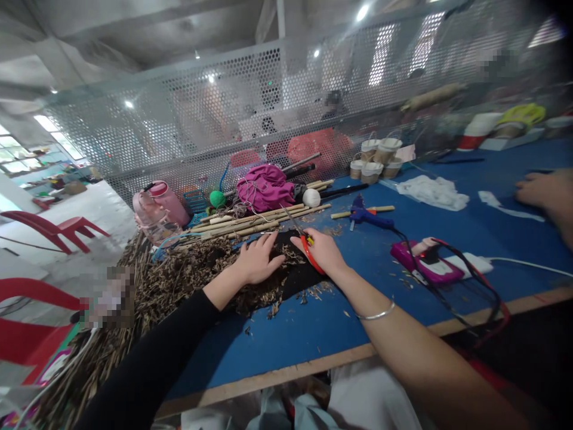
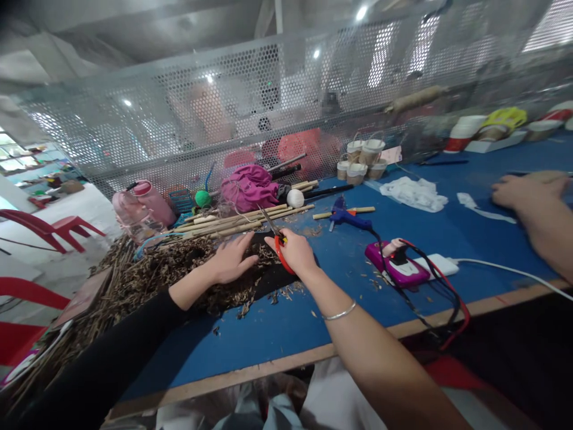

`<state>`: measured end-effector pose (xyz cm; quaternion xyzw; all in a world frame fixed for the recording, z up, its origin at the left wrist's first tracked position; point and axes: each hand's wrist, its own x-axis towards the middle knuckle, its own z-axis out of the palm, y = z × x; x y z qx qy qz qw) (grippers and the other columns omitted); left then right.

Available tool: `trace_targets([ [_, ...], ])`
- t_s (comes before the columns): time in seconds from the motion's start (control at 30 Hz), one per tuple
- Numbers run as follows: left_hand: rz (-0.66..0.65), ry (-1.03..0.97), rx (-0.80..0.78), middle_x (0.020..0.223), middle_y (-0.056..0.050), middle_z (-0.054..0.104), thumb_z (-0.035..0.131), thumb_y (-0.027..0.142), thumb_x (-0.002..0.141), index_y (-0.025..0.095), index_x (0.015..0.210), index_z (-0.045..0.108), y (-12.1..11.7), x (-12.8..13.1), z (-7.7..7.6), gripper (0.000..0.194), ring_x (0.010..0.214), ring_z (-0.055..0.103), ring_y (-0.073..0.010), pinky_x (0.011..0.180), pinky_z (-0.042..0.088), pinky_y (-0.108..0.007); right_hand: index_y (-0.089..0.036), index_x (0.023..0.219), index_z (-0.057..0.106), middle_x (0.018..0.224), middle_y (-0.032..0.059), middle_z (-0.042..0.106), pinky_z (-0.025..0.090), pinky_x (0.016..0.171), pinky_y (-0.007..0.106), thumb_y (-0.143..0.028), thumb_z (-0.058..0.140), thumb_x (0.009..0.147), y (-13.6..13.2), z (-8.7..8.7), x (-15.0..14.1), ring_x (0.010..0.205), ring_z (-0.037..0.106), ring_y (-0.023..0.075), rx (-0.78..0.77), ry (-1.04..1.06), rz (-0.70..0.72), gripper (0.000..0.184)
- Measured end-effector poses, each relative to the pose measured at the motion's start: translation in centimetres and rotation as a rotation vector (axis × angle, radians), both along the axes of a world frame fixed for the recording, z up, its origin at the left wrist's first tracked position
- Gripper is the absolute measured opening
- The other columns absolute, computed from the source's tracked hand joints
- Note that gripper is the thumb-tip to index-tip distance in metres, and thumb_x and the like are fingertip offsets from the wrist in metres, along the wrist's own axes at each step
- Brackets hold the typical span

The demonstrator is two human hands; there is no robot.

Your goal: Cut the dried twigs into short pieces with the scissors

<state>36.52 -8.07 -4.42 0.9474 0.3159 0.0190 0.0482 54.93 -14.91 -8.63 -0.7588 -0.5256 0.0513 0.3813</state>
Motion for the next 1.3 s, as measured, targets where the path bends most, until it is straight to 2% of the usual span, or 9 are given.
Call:
trace_targets([
  [0.2, 0.282, 0.05, 0.005, 0.139, -0.017, 0.038, 0.013, 0.064, 0.084, 0.019, 0.135, 0.03, 1.0, -0.2, 0.2, 0.07, 0.126, 0.035, -0.0353, 0.097, 0.014, -0.068, -0.021, 0.096, 0.063, 0.087, 0.0088, 0.07, 0.044, 0.071, 0.027, -0.056, 0.053, 0.076, -0.1, 0.3, -0.1, 0.088, 0.064, 0.024, -0.054, -0.005, 0.001, 0.042],
  [0.47, -0.062, 0.065, 0.191, 0.132, -0.012, 0.048, 0.034, 0.035, 0.09, 0.017, 0.122, 0.047, -2.5, 0.7, -2.8, 0.039, 0.122, 0.042, -0.0257, 0.102, 0.029, -0.048, -0.021, 0.095, 0.062, 0.085, 0.0086, 0.07, 0.044, 0.068, 0.026, -0.056, 0.053, 0.076, -0.2, 0.4, -0.2, 0.084, 0.065, 0.0235, -0.067, -0.01, 0.004, 0.041],
  [0.57, -0.066, 0.048, 0.176, 0.131, -0.012, 0.049, 0.037, 0.034, 0.089, 0.017, 0.125, 0.044, -2.6, 0.6, -2.4, 0.041, 0.12, 0.044, -0.0258, 0.1, 0.032, -0.046, -0.022, 0.096, 0.062, 0.084, 0.0079, 0.07, 0.043, 0.067, 0.026, -0.055, 0.053, 0.076, -0.3, 0.6, -0.3, 0.082, 0.065, 0.0229, -0.083, -0.013, 0.013, 0.04],
  [0.73, -0.113, -0.034, 0.153, 0.143, -0.01, 0.033, 0.04, 0.054, 0.083, 0.025, 0.137, 0.028, -1.5, 0.6, -0.4, 0.063, 0.129, 0.029, -0.0354, 0.1, 0.02, -0.063, -0.022, 0.098, 0.061, 0.086, 0.008, 0.07, 0.044, 0.069, 0.026, -0.054, 0.053, 0.077, -0.2, 0.4, -0.3, 0.085, 0.064, 0.0227, -0.075, -0.015, 0.016, 0.04],
  [0.83, -0.259, 0.053, 0.122, 0.145, -0.008, 0.029, 0.047, 0.053, 0.079, 0.03, 0.135, 0.032, -0.8, 1.2, -0.4, 0.062, 0.13, 0.024, -0.0378, 0.097, 0.018, -0.067, -0.022, 0.097, 0.061, 0.086, 0.0078, 0.07, 0.044, 0.069, 0.026, -0.054, 0.052, 0.077, -0.2, 0.3, -0.2, 0.085, 0.064, 0.0222, -0.064, -0.006, 0.014, 0.039],
  [0.9, -0.32, 0.104, 0.103, 0.137, -0.01, 0.041, 0.051, 0.046, 0.079, 0.028, 0.129, 0.042, -0.3, 1.5, -0.8, 0.054, 0.123, 0.037, -0.0341, 0.097, 0.028, -0.059, -0.022, 0.097, 0.061, 0.086, 0.0076, 0.07, 0.044, 0.068, 0.026, -0.054, 0.052, 0.077, -0.2, 0.3, -0.2, 0.084, 0.064, 0.0219, -0.055, -0.004, 0.016, 0.039],
  [1.0, -0.334, 0.107, 0.103, 0.107, -0.011, 0.06, 0.049, 0.033, 0.083, 0.018, 0.11, 0.058, 0.3, 1.4, -0.8, 0.032, 0.098, 0.057, -0.0238, 0.085, 0.044, -0.038, -0.022, 0.096, 0.062, 0.085, 0.008, 0.07, 0.044, 0.068, 0.026, -0.054, 0.053, 0.076, -0.2, 0.3, -0.1, 0.083, 0.064, 0.0225, -0.051, -0.009, 0.0, 0.039],
  [1.1, -0.333, 0.054, 0.135, 0.091, -0.01, 0.062, 0.045, 0.029, 0.086, 0.015, 0.098, 0.062, 0.6, 0.4, -0.3, 0.025, 0.088, 0.058, -0.0204, 0.079, 0.046, -0.031, -0.022, 0.095, 0.062, 0.085, 0.008, 0.07, 0.044, 0.068, 0.027, -0.055, 0.053, 0.076, -0.2, 0.2, -0.1, 0.083, 0.064, 0.023, -0.048, -0.008, -0.004, 0.039],
  [1.3, -0.083, -0.027, 0.248, 0.105, -0.007, 0.062, 0.045, 0.027, 0.087, 0.021, 0.119, 0.049, -0.6, -1.5, -1.8, 0.033, 0.101, 0.053, -0.0223, 0.099, 0.031, -0.049, -0.022, 0.098, 0.063, 0.086, 0.0086, 0.07, 0.045, 0.069, 0.028, -0.057, 0.053, 0.075, 0.0, 0.0, -0.1, 0.086, 0.064, 0.0245, -0.053, -0.017, 0.006, 0.042],
])
